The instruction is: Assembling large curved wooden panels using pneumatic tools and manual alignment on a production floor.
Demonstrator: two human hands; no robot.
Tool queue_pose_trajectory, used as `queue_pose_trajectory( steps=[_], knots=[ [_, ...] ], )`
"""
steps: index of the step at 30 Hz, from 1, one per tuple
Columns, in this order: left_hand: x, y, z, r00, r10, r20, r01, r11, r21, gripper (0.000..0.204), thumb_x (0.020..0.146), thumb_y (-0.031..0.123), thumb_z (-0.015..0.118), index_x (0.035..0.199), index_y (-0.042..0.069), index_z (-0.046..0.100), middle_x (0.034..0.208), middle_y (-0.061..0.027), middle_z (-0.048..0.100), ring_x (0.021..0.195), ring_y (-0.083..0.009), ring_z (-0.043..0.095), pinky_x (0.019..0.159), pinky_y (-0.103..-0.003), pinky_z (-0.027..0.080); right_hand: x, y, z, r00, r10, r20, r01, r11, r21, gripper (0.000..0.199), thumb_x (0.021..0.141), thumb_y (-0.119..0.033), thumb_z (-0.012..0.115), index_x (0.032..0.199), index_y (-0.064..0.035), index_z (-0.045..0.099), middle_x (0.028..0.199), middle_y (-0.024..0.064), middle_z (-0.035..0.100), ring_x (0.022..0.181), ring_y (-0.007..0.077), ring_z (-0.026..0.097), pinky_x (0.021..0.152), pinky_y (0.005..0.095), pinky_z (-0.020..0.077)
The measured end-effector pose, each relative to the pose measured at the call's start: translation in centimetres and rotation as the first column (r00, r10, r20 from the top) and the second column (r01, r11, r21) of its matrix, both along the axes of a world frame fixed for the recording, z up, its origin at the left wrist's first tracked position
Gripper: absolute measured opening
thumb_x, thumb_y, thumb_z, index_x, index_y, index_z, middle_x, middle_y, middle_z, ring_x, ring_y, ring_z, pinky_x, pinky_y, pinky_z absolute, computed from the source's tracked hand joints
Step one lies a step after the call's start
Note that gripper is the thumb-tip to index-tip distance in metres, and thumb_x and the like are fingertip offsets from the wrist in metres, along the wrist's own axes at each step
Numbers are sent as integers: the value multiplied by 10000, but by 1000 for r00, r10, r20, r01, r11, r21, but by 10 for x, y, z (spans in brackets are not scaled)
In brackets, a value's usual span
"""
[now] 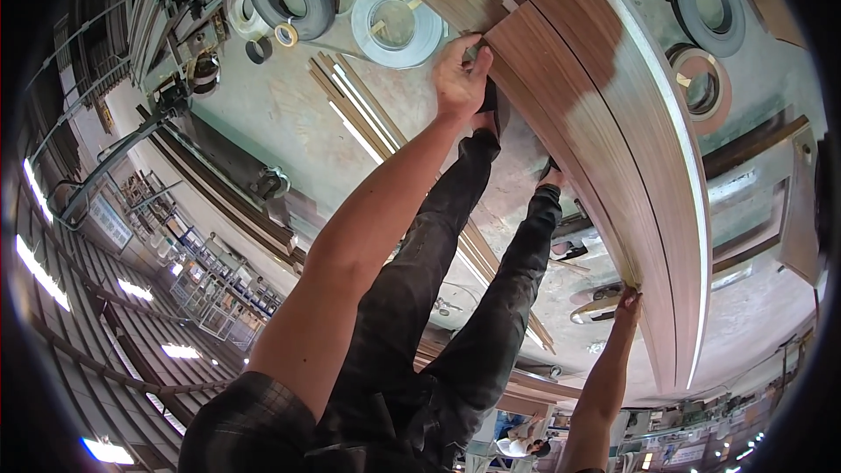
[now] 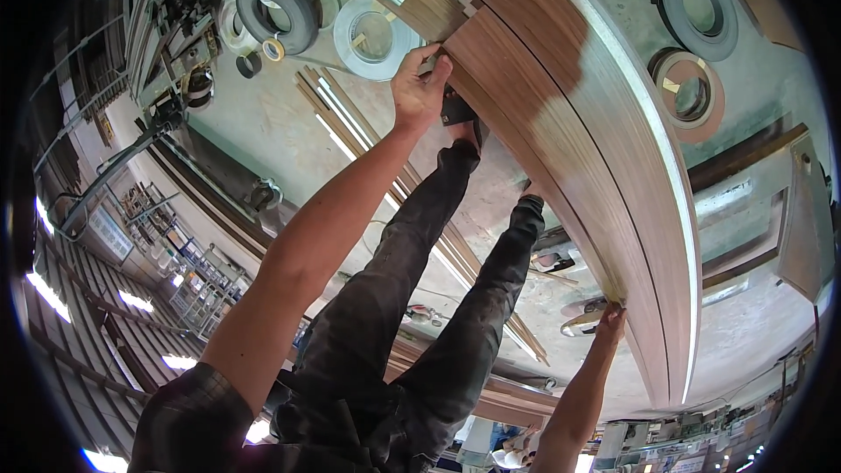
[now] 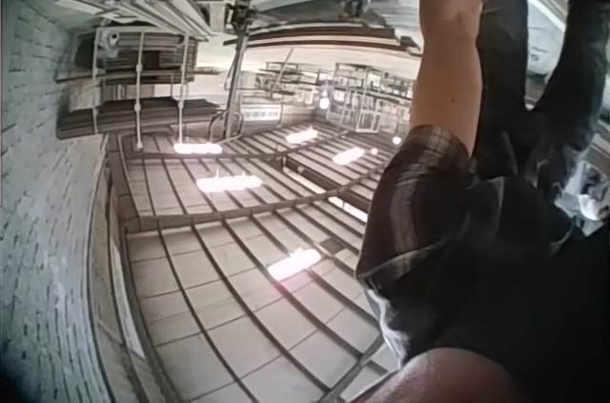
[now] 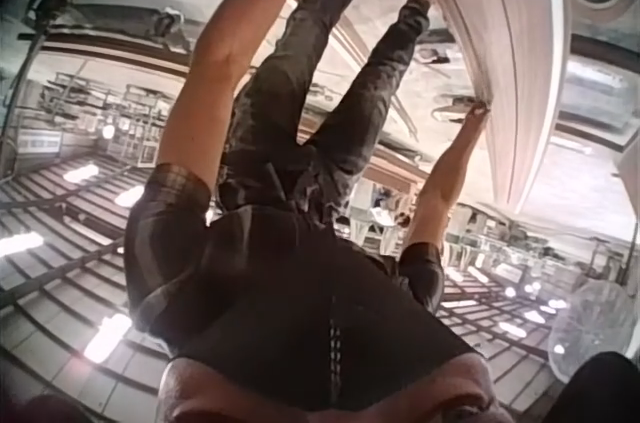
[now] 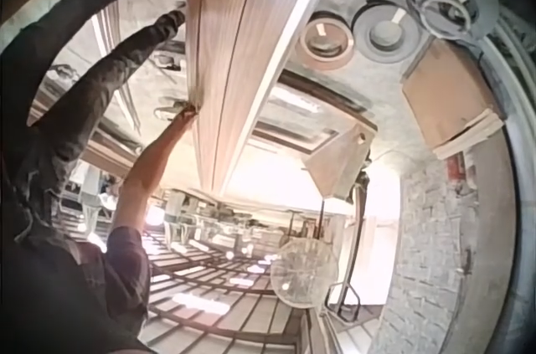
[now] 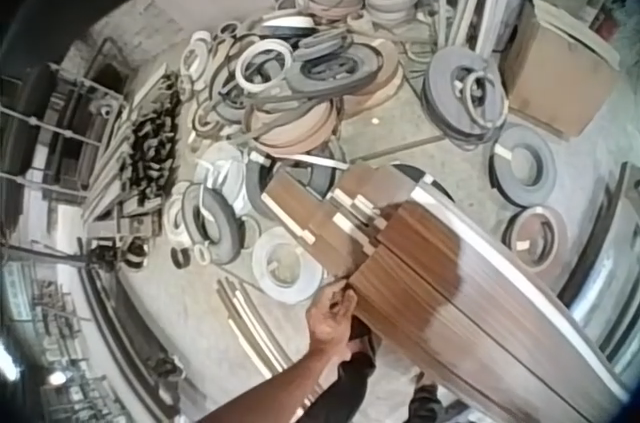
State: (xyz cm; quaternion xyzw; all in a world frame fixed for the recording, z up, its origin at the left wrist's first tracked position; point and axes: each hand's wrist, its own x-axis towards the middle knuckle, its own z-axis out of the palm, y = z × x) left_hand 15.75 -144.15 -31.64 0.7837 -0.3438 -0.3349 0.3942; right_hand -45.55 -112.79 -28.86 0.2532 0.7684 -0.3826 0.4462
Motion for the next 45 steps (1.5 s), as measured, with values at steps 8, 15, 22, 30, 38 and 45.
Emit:
queue_pose_trajectory(
  steps=[8, 15, 22, 30, 38, 45],
  knots=[
    [-11, 0, -1, 997, -64, 38, 65, 998, -25, 271, 890, 172, 624, 1089, -2, 569, 870, -53, 617, 785, -100, 580, 701, -240, 484, 118, -80, 56, -137, 938, -318, -880, 32, 474, 252, 754, 19, 577, 1004, -5, 597, 1048, 115, 613, 913, 219, 586, 754, 336, 495],
    [3, -1, 13, 995, -68, 71, 68, 998, 3, 289, 873, 199, 647, 1079, 7, 583, 921, -77, 616, 799, -126, 595, 692, -258, 494, 385, -231, 69, -596, 440, -672, -736, -634, 237, 669, 690, -65, 681, 1290, 49, 409, 1370, 220, 401, 1264, 366, 403, 1021, 427, 377],
    [-8, -2, 12, 997, 74, -20, -75, 997, -13, 363, 834, 216, 688, 1123, 47, 548, 967, -56, 591, 806, -142, 586, 667, -249, 493, 414, -245, 59, -720, 470, -511, -666, -676, 317, 851, 697, -145, 704, 1393, 31, 247, 1468, 207, 252, 1352, 365, 270, 1076, 460, 295],
    [-12, 5, 8, 910, 288, -298, -276, 958, 82, 459, 827, 243, 702, 1161, 36, 465, 890, -80, 587, 754, -134, 586, 642, -257, 485, 429, -251, 65, -753, 452, -479, -631, -703, 329, 855, 696, -163, 706, 1396, 30, 254, 1453, 212, 287, 1337, 367, 306, 1064, 449, 313],
    [-6, 9, 4, 795, 406, -451, -238, 892, 384, 453, 819, 350, 687, 991, -20, 488, 845, -112, 600, 726, -139, 616, 575, -284, 536, 437, -261, 68, -765, 503, -402, -625, -731, 273, 842, 723, -134, 701, 1399, 43, 232, 1405, 269, 328, 1304, 412, 331, 1075, 414, 308],
    [-1, -2, 3, 898, 209, -388, -51, 924, 378, 397, 836, 358, 653, 870, -5, 495, 846, -110, 593, 691, -169, 625, 543, -310, 554, 438, -264, 68, -815, 454, -360, -572, -730, 374, 832, 729, -145, 699, 1396, 40, 237, 1421, 261, 304, 1323, 398, 302, 1069, 387, 322]
  ],
)
